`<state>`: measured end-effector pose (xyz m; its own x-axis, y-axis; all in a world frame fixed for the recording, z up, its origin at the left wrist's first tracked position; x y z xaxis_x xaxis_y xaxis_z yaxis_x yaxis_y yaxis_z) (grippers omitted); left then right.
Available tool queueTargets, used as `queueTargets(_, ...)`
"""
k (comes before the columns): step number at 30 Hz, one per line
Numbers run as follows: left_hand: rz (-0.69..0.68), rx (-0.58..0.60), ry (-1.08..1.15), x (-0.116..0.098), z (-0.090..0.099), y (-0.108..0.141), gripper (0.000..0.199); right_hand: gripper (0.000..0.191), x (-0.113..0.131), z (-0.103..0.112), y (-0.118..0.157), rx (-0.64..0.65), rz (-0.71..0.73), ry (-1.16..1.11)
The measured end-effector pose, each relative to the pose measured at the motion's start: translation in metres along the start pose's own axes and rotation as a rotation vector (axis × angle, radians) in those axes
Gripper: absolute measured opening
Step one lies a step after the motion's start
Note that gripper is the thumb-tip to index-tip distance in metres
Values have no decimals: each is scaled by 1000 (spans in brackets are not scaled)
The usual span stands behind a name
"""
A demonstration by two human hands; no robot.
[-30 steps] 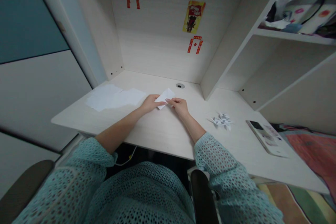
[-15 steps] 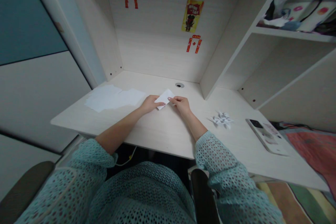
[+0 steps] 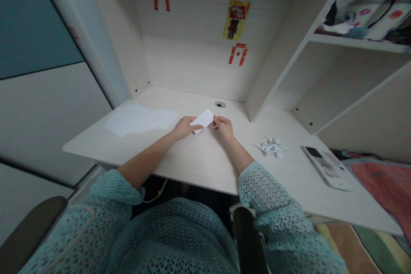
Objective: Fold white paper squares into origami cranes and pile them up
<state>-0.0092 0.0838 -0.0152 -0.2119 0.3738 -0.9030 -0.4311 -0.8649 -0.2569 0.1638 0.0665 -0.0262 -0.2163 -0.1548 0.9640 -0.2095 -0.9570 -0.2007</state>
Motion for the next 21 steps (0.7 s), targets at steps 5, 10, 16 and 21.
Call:
queueTargets(5, -35, -45, 10, -5, 1, 2, 35, 46, 0, -4, 5, -90, 3, -40)
queueTargets(10, -21, -125, 98, -3, 2, 3, 37, 46, 2, -11, 12, -52, -76, -76)
queueTargets(16, -15, -150, 205, -10, -1, 5, 43, 43, 5, -18, 13, 102, 27, 106)
queueTargets(21, 86, -69, 276, -11, -7, 8, 47, 41, 15, -12, 14, 8, 242, 386)
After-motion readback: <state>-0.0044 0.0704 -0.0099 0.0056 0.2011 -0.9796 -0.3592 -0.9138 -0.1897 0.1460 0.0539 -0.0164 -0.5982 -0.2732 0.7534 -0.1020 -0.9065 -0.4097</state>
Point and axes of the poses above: each hand's wrist, its own y-axis away from the middle knuckle, its own z-axis out of the back of the hand, x = y × z, the point moved 5 cm from there along -y, towards the middle knuckle, and after that the axes turned 11 degrees about y, right-handed, at the moved point
